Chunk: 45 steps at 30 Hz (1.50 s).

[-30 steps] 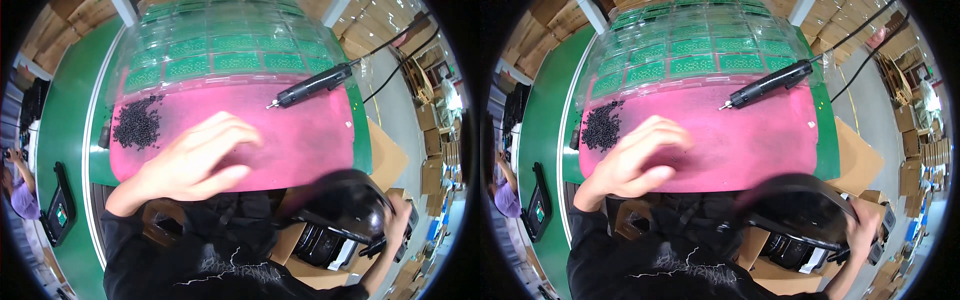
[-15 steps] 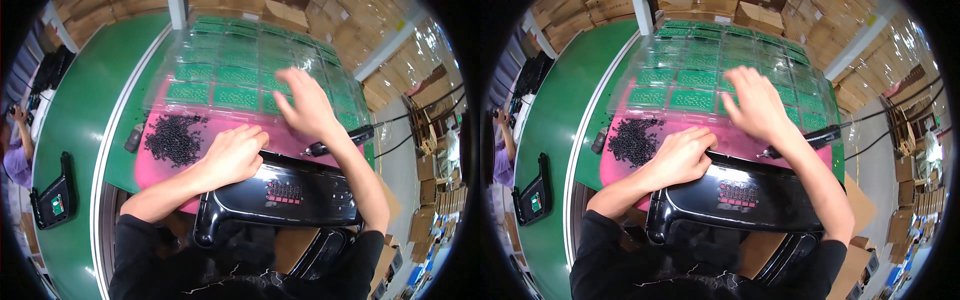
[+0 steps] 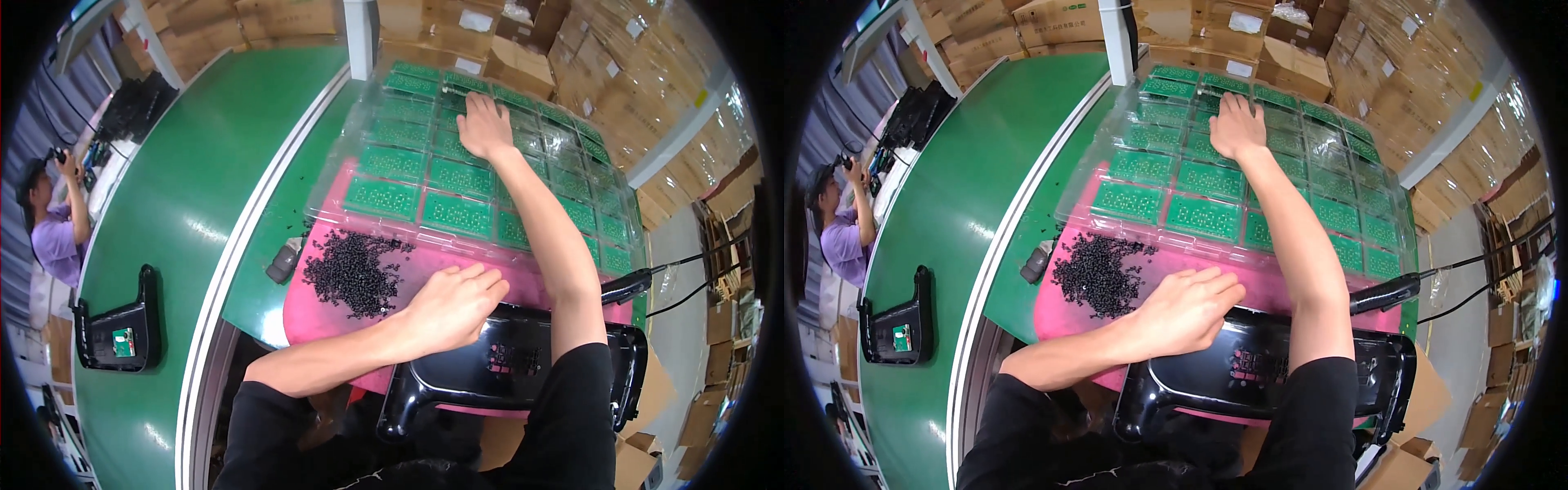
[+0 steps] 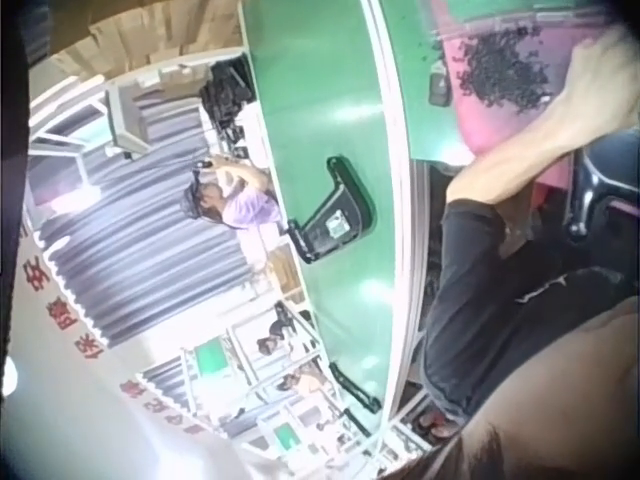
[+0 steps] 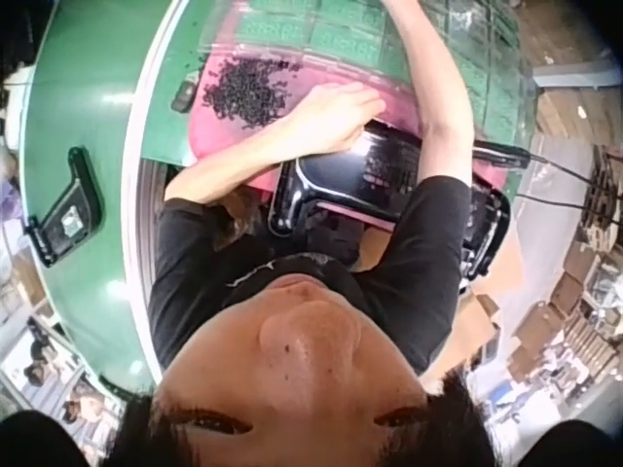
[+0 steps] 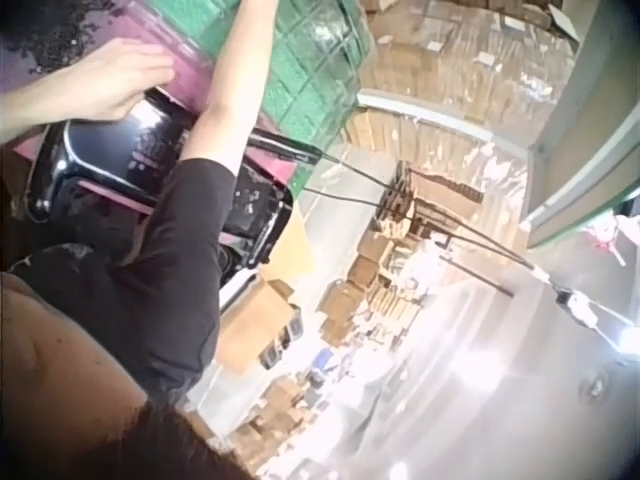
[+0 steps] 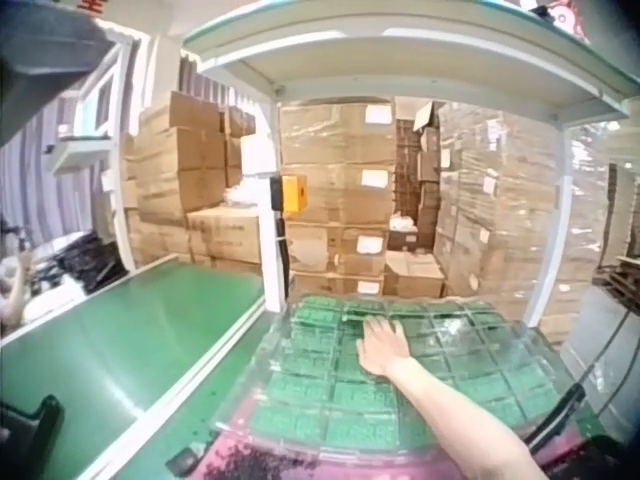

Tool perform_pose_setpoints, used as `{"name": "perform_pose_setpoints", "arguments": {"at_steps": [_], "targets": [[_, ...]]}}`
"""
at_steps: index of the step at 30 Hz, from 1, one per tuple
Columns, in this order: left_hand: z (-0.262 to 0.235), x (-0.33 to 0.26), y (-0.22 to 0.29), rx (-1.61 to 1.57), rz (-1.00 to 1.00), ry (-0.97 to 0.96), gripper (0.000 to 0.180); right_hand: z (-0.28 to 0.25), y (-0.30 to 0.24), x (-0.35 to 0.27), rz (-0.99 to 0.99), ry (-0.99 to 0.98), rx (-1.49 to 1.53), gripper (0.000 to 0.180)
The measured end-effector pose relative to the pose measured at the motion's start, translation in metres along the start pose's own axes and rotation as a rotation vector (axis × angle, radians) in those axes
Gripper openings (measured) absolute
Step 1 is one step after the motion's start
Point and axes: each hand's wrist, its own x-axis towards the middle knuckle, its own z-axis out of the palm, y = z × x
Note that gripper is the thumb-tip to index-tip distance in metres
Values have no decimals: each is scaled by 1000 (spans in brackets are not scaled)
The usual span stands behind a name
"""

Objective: Assemble electronic devices by placing circuit boards into plastic housings and securing them with an electric screwdriver.

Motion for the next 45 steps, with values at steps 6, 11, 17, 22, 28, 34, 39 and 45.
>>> {"name": "perform_pose_setpoints", "arguments": {"at_steps": [6,11,17,22,28,34,39,45], "targets": [[-16,13,-4,-125,6,136,29,-82,19,-50,-338,422,348,23],[-54,17,-4,161,-62,381,75,-183,2,-168,-272,12,734,22],[-52,13,7,98,177,222,70,-213,14,-254,-175,-63,771,29],[-44,8,13,-55,275,151,68,-220,29,-305,10,2,640,20],[-30,-7,24,-346,275,-240,69,-217,21,-364,217,-235,942,7],[-18,-16,20,-338,218,-398,66,-198,21,-396,238,-379,1098,69],[-14,-17,16,-344,110,-419,65,-171,28,-387,45,-195,918,67],[-7,-18,9,-211,-31,-431,64,-144,34,-371,-2,-49,742,57]]}}
